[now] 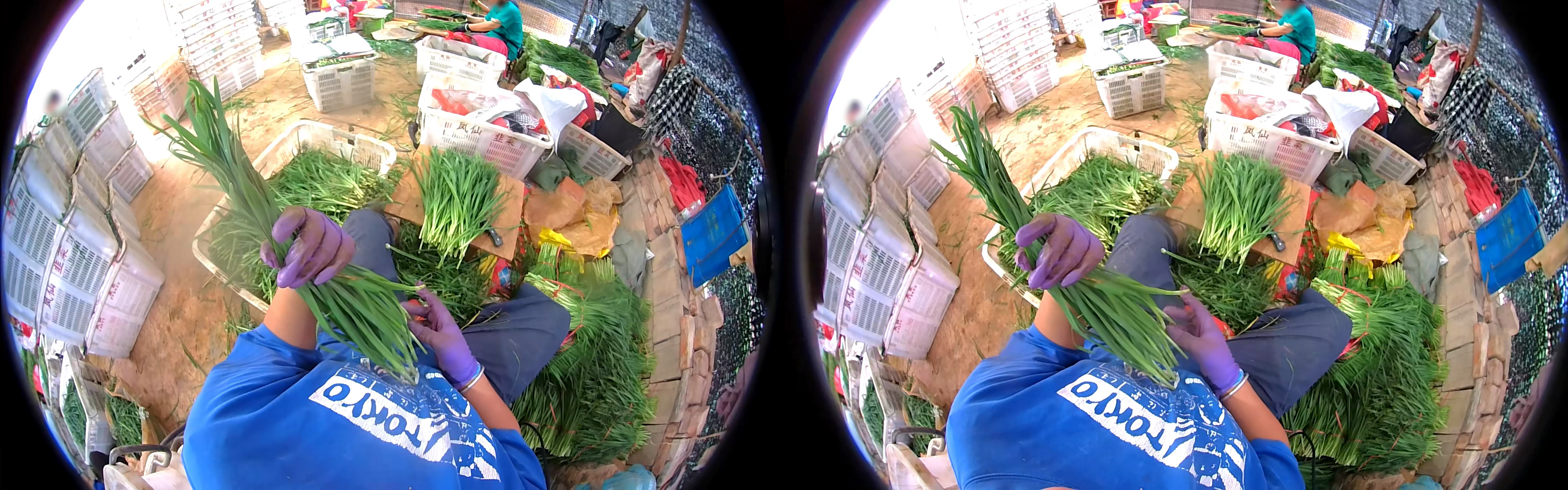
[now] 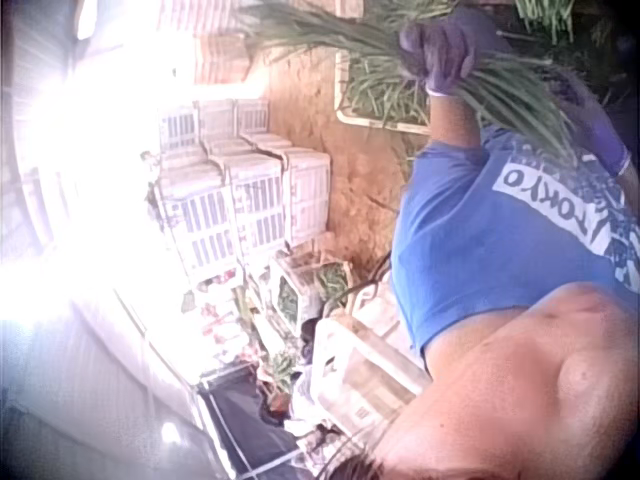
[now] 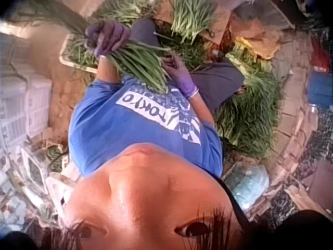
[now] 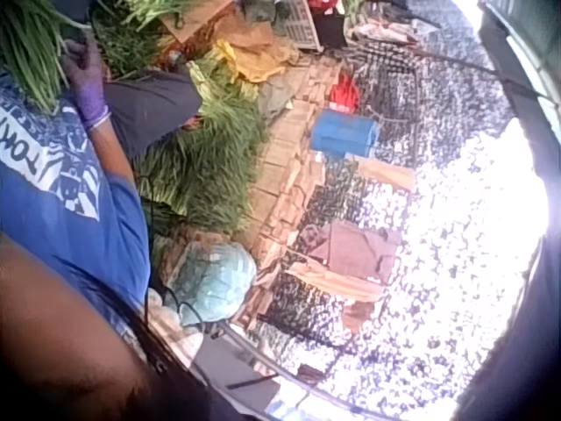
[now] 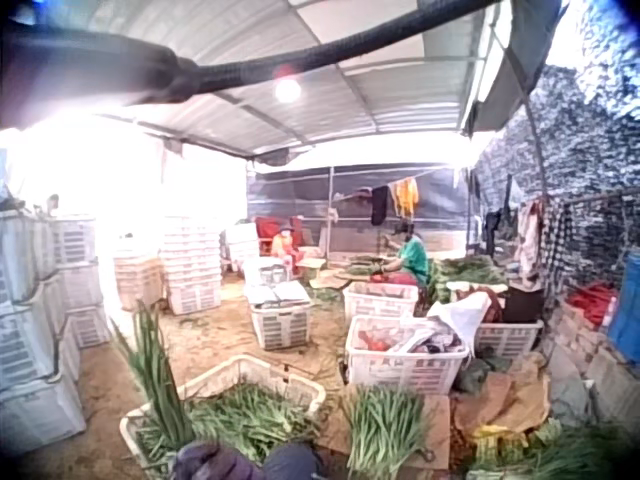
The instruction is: The person bundles bunches of green stalks by hand using red ties, then uses a cleaver to trim the root ends even.
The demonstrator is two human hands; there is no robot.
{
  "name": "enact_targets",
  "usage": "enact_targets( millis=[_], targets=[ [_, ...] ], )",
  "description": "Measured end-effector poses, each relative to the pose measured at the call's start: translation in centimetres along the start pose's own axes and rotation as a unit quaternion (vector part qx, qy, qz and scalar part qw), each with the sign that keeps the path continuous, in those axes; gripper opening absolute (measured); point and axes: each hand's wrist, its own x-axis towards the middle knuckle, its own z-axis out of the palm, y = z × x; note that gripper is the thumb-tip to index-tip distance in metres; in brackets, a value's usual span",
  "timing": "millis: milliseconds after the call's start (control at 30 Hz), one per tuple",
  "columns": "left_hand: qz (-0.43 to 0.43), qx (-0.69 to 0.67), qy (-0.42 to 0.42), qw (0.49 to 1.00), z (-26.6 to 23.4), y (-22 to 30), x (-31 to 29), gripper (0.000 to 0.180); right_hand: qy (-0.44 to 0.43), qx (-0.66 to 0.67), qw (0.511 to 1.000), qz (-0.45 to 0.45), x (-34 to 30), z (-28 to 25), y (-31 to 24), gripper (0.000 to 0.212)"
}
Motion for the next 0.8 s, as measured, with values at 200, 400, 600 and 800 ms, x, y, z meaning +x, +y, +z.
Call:
enact_targets(
  millis=[200,400,600,800],
  targets=[
    [0.004,-0.017,-0.002,1.0,-0.1,-0.3,0.1,0.053,-0.057,0.083,0.985,0.14,0.3,0.8,-1.7,0.039],
    [0.006,-0.013,-0.031,0.999,-0.5,-0.1,-0.1,0.056,0.002,0.153,0.978,0.14,0.3,1.3,-2.0,0.036],
    [0.004,-0.006,-0.01,1.0,-0.2,-0.2,-0.4,0.055,-0.004,0.11,0.992,0.069,-0.6,0.1,-0.4,0.03],
    [-0.005,-0.012,0.016,1.0,0.3,-0.3,0.1,0.05,-0.098,-0.069,0.991,0.052,-1.6,-0.8,0.0,0.032]
  ],
)
